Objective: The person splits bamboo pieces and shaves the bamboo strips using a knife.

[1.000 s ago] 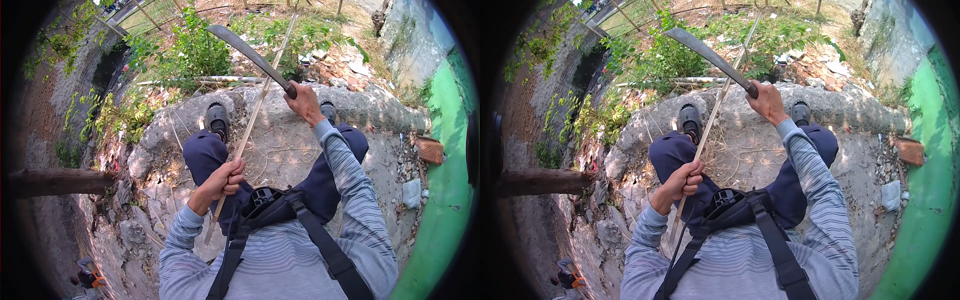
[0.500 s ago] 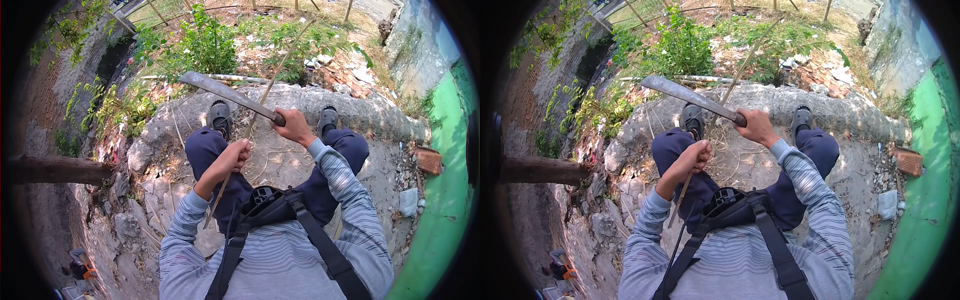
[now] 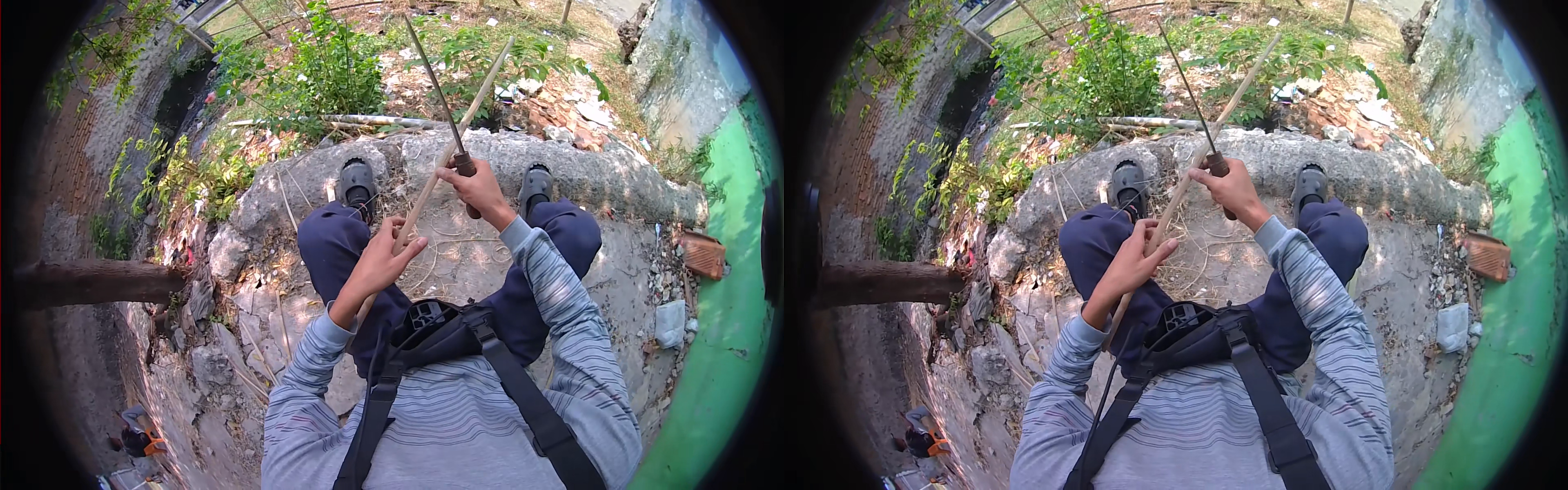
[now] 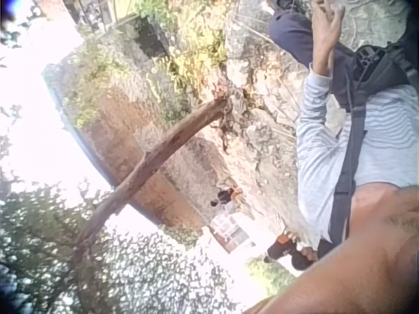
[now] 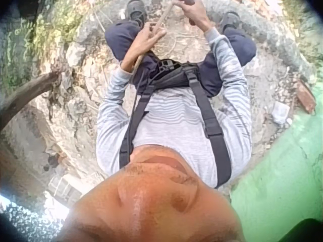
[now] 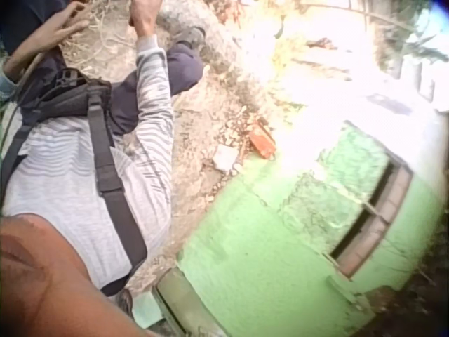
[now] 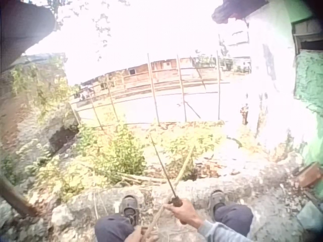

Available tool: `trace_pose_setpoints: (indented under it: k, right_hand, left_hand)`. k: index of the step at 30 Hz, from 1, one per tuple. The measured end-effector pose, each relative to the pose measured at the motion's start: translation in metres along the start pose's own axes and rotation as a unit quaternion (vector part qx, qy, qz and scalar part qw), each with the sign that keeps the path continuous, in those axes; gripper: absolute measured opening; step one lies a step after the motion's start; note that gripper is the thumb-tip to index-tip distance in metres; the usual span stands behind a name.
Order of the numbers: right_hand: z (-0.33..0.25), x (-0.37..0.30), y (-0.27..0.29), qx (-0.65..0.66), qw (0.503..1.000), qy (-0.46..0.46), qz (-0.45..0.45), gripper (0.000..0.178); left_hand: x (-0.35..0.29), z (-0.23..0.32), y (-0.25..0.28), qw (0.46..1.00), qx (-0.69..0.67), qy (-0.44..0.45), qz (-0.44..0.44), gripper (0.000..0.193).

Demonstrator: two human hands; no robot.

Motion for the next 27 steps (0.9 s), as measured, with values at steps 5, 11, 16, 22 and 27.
trace_pose_setpoints:
  k: [5,11,16,22,27]
  right_hand:
    - [-0.007,0.005,0.014,0.013,0.999,-0.005,0.031,0.027]
    - [-0.018,0.007,0.023,0.094,0.994,-0.009,0.048,0.025]
    - [-0.016,0.005,0.034,-0.095,0.988,0.092,0.081,0.031]
    - [-0.016,-0.044,-0.012,-0.276,0.949,0.153,-0.001,0.025]
    - [0.009,-0.062,-0.045,-0.34,0.929,0.125,-0.074,0.026]
  left_hand:
    - [-0.049,0.013,0.021,0.99,0.135,0.002,0.031,0.078]
    - [-0.053,-0.013,0.021,0.944,0.321,0.042,0.063,0.036]
    - [-0.033,-0.037,0.006,0.997,-0.067,0.024,-0.021,0.033]
    - [-0.014,-0.023,-0.023,0.9,-0.356,0.182,-0.173,0.036]
    - [0.002,-0.016,-0.035,0.924,-0.305,0.168,-0.156,0.034]
Point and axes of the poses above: each hand's wrist, its own x-axis towards the middle knuckle, its own y-axis out of the back of the hand, z = x × y, the point moved 7 cm from there along x, towards the middle knuckle, and after that the axes turned 5 degrees about x, right-handed, at the moved point
